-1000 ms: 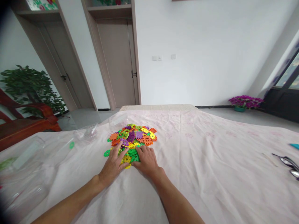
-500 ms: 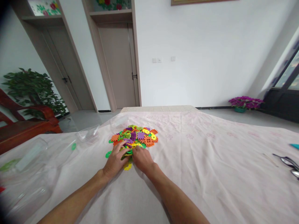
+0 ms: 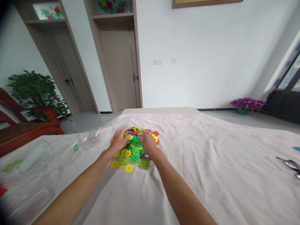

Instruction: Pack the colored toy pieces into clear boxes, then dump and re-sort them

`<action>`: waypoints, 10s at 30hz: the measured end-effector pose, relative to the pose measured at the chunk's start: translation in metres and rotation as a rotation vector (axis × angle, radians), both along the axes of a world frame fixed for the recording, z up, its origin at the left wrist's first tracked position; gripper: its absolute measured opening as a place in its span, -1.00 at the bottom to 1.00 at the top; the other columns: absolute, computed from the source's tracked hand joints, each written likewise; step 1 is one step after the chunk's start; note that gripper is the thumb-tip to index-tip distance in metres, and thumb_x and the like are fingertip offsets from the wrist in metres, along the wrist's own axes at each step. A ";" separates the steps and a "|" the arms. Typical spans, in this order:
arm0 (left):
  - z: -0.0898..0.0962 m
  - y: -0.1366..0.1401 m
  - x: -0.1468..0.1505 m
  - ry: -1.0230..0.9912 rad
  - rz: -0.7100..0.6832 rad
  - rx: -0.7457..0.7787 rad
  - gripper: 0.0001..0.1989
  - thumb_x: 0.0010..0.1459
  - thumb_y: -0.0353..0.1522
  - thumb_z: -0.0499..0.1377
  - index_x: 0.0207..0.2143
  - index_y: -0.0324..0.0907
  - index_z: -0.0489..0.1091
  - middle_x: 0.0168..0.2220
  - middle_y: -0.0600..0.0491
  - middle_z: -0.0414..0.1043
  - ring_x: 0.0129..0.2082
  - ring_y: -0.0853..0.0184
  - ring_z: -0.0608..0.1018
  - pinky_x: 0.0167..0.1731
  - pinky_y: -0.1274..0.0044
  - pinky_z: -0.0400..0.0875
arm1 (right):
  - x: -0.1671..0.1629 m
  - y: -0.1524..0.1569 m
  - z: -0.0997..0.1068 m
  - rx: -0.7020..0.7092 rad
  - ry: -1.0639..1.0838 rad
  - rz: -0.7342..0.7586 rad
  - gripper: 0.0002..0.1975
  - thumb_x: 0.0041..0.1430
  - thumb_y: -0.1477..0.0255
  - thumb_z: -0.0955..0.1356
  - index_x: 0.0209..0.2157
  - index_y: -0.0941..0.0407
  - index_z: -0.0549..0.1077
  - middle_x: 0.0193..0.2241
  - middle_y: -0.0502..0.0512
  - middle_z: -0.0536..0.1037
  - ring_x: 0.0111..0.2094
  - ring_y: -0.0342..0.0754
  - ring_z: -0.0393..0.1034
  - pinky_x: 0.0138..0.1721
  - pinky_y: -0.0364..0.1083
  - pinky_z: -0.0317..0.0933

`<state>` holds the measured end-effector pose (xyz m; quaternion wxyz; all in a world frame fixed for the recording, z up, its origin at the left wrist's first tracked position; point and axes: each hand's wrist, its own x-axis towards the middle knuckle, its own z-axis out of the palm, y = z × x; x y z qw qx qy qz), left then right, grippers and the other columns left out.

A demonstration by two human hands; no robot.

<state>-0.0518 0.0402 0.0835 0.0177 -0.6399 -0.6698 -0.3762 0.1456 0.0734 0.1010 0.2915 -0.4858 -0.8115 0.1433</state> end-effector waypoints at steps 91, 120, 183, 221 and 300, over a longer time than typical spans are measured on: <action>-0.036 -0.096 0.068 0.470 -0.518 0.008 -0.72 0.22 -0.28 0.22 -0.01 0.14 0.49 0.28 0.07 0.29 0.37 0.04 0.13 0.31 -0.14 -0.24 | 0.070 -0.008 -0.072 -0.097 0.210 0.193 -0.51 0.39 0.14 0.12 -0.03 0.05 0.57 -0.08 0.13 0.62 -0.05 0.08 0.46 0.03 0.01 0.24; -0.075 -0.053 -0.060 -0.192 0.437 -0.126 -0.66 0.22 -0.27 0.02 -0.07 -0.05 0.51 -0.04 0.01 0.59 -0.05 0.15 0.58 -0.04 0.38 0.41 | 0.068 0.011 -0.092 -0.104 0.552 0.179 -0.76 0.13 0.34 0.34 -0.26 0.12 0.62 -0.30 0.13 0.63 -0.26 0.04 0.49 -0.16 0.00 0.35; -0.077 -0.043 -0.057 -0.089 0.360 -0.200 -0.63 0.26 -0.34 -0.01 0.05 -0.10 0.43 0.01 -0.04 0.51 0.00 0.19 0.53 -0.02 0.43 0.35 | 0.068 0.028 -0.096 0.125 0.430 -0.176 -0.60 0.15 0.38 0.23 -0.05 0.15 0.55 -0.34 0.09 0.59 -0.35 -0.04 0.44 -0.21 -0.06 0.31; -0.074 -0.042 -0.055 -0.100 0.368 -0.210 -0.63 0.27 -0.33 0.00 0.06 -0.07 0.43 0.03 -0.03 0.50 0.01 0.19 0.52 -0.02 0.43 0.36 | 0.058 0.032 -0.074 0.138 -0.310 0.069 -0.66 0.36 0.31 0.27 0.12 -0.14 0.45 -0.06 0.03 0.59 -0.11 0.06 0.32 -0.12 -0.04 0.14; -0.077 -0.042 -0.056 -0.102 0.358 -0.210 -0.62 0.27 -0.32 -0.02 0.06 -0.08 0.42 0.03 -0.04 0.49 0.02 0.19 0.52 -0.01 0.43 0.35 | 0.049 0.013 -0.082 0.160 -0.022 0.338 -0.52 0.34 0.30 0.30 0.24 0.09 0.33 0.18 0.19 0.45 0.18 0.07 0.31 0.21 0.05 0.16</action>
